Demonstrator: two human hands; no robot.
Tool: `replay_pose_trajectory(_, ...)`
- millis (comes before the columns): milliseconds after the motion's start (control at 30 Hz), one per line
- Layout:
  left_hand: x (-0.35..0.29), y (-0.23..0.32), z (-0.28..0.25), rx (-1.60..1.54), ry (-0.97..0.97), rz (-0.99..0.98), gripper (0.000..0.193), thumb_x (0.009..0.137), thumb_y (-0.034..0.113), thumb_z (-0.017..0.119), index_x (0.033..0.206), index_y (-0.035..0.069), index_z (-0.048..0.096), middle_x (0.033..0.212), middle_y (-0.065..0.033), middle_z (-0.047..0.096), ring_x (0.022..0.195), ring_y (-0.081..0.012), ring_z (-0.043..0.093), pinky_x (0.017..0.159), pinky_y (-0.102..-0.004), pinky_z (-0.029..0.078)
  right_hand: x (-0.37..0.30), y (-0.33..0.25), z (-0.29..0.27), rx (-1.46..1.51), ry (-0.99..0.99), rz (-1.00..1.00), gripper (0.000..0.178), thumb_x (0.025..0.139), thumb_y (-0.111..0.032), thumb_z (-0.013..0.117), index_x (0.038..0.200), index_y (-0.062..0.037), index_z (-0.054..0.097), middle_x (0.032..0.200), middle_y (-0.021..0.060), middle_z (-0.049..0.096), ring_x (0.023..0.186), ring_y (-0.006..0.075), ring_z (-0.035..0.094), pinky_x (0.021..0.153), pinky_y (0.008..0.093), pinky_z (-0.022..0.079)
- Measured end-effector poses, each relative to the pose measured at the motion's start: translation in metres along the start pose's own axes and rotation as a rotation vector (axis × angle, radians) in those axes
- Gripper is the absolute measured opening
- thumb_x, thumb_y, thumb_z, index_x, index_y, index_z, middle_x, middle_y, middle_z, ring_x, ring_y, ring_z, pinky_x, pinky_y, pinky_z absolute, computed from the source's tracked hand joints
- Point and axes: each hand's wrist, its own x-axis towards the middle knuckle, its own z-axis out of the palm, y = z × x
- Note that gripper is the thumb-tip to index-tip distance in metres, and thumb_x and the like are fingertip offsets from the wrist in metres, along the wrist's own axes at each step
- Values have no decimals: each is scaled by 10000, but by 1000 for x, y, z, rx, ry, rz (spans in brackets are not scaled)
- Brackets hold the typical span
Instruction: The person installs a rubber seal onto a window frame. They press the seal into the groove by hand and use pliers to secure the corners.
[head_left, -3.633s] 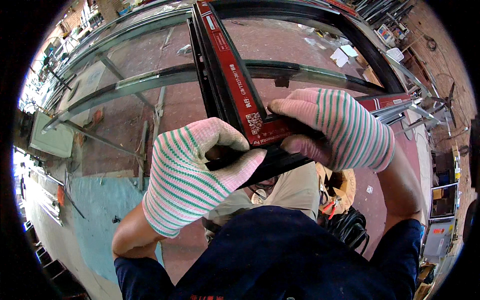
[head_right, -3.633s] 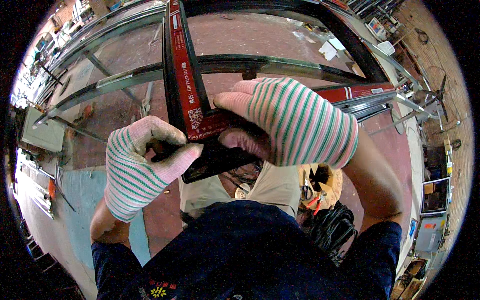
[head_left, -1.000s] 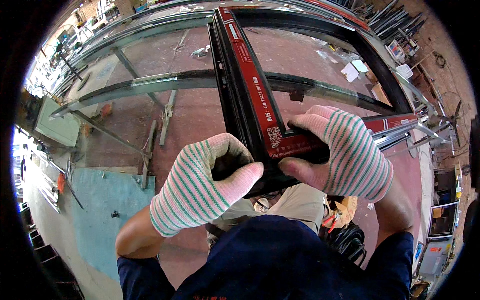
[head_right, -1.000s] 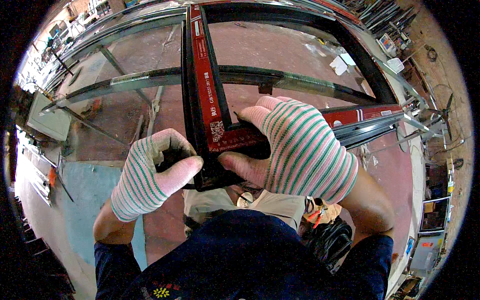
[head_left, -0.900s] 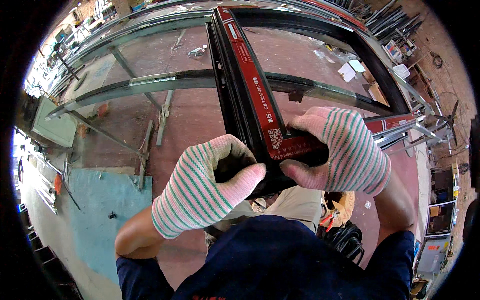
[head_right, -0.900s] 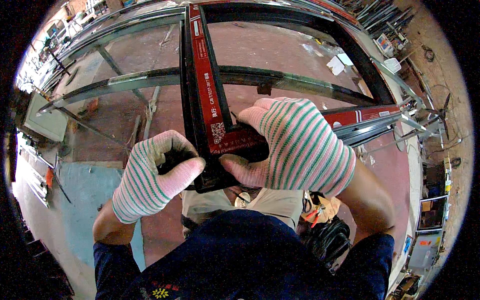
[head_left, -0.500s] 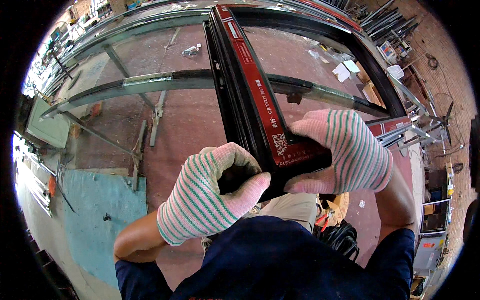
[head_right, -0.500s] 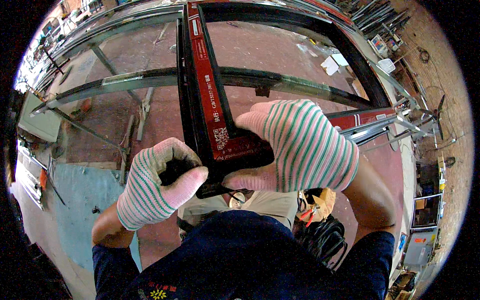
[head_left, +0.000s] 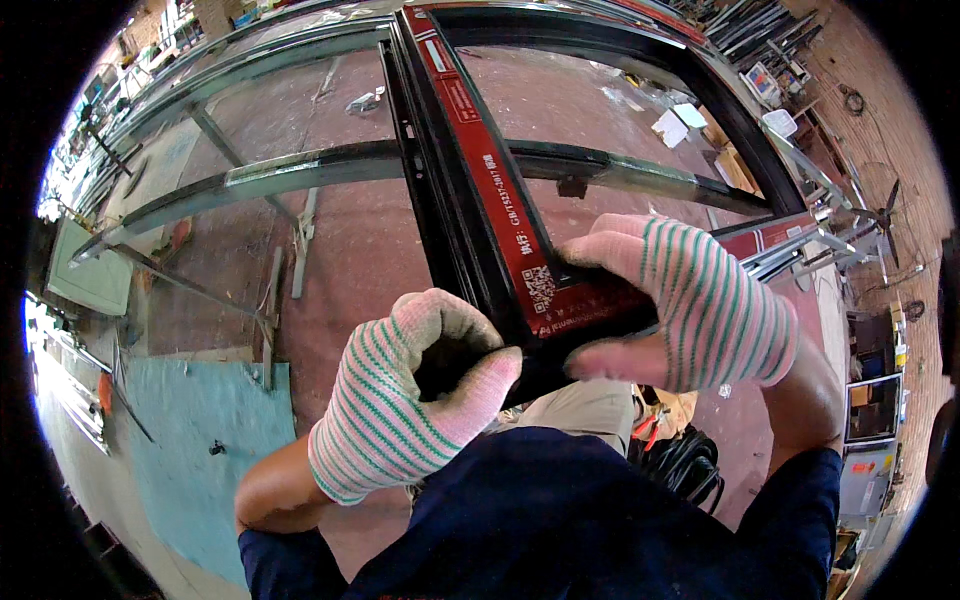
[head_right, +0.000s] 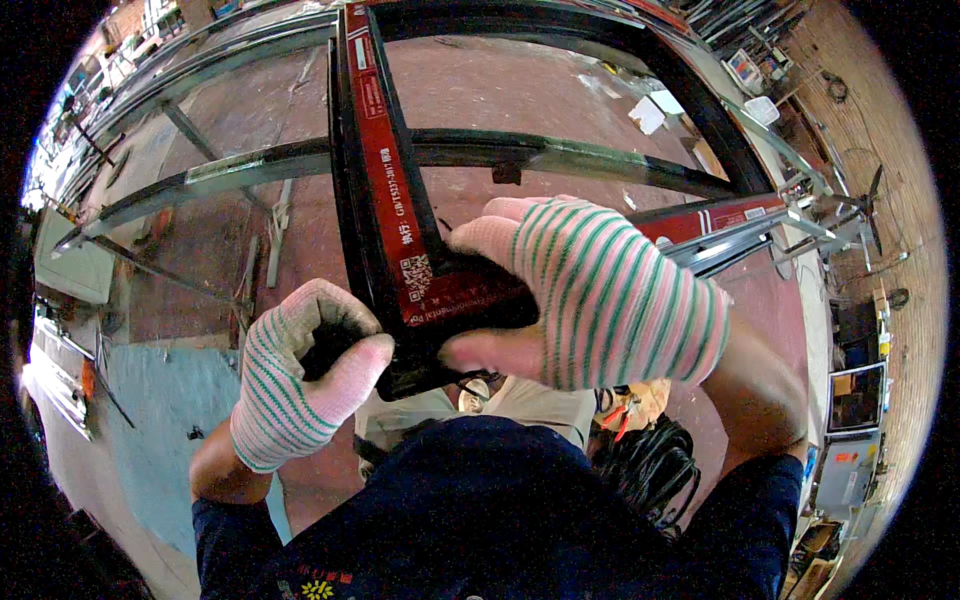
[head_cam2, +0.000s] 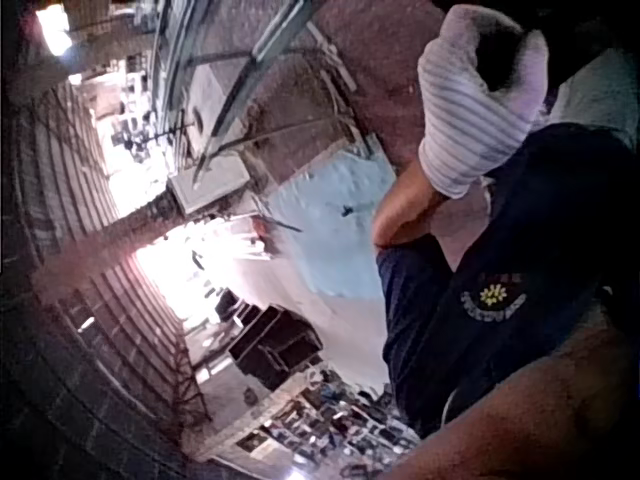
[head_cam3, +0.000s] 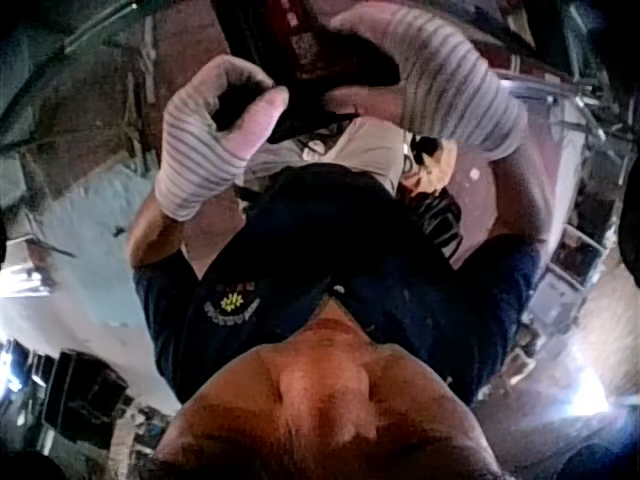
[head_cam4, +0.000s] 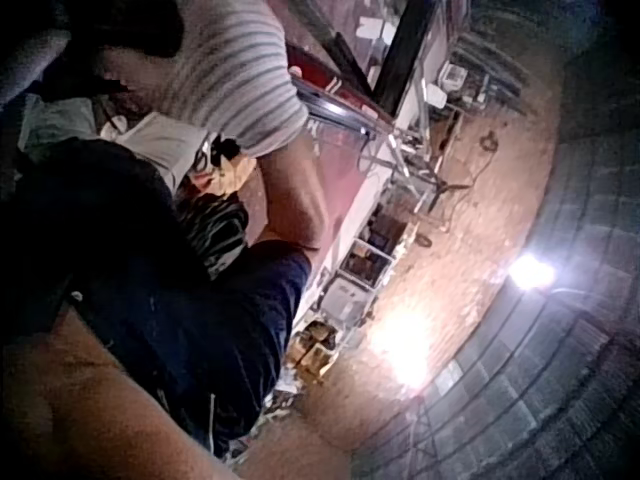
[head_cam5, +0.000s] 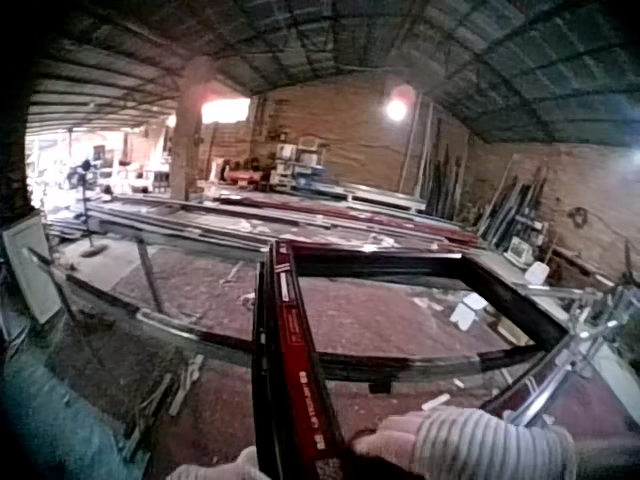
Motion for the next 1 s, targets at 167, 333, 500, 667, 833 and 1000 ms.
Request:
replay_pose_trajectory(167, -1, -6, 2, 24, 24, 52, 136, 882, 80, 734, 936, 33, 618, 762, -16, 650, 694, -61, 610, 648, -233, 506, -5, 3, 0, -50, 9, -22, 488, 806, -327, 795, 1131, 1, 636, 958, 177, 651, 928, 386, 642, 810, 426, 514)
replay_pose_trajectory(333, 1, -5, 2, 12, 5, 29, 147, 898, 109, 738, 932, 34, 616, 736, -11, 645, 661, -47, 593, 629, -225, 500, -6, 8, 6, -125, 21, -49, 537, 795, -321, 808, 1182, -12, 600, 943, 160, 639, 849, 366, 640, 730, 427, 488)
replay_pose_trajectory(500, -1, -4, 3, -20, 31, 26, 140, 898, 110, 738, 926, 44, 618, 755, 4, 641, 696, -39, 590, 638, -223, 496, -8, 17, -4, -45, -14, -42, 515, 810, -331, 800, 1163, -2, 621, 913, 156, 653, 850, 371, 651, 757, 430, 510)
replay_pose_trajectory(667, 4, -4, -1, -24, -28, -18, 122, 898, 95, 731, 927, 49, 622, 769, 15, 642, 709, -36, 587, 646, -217, 488, -13, 22, -1, -87, 49, -83, 464, 816, -348, 792, 1079, 9, 654, 916, 183, 658, 849, 401, 657, 748, 448, 529)
replay_pose_trajectory(833, 8, -2, -5, -46, -74, -48, 118, 896, 83, 732, 925, 54, 622, 773, 20, 638, 703, -33, 580, 641, -209, 476, -12, 23, 1, -101, 69, -85, 439, 806, -356, 798, 1027, -2, 662, 902, 176, 656, 843, 393, 657, 739, 446, 525)
replay_pose_trajectory(1000, 11, 1, -11, -2, -117, -59, 121, 893, 85, 735, 930, 53, 624, 766, 24, 632, 694, -32, 572, 629, -208, 466, -7, 10, -1, -139, 21, 8, 441, 807, -385, 798, 998, -8, 673, 878, 169, 648, 838, 390, 654, 724, 446, 519)
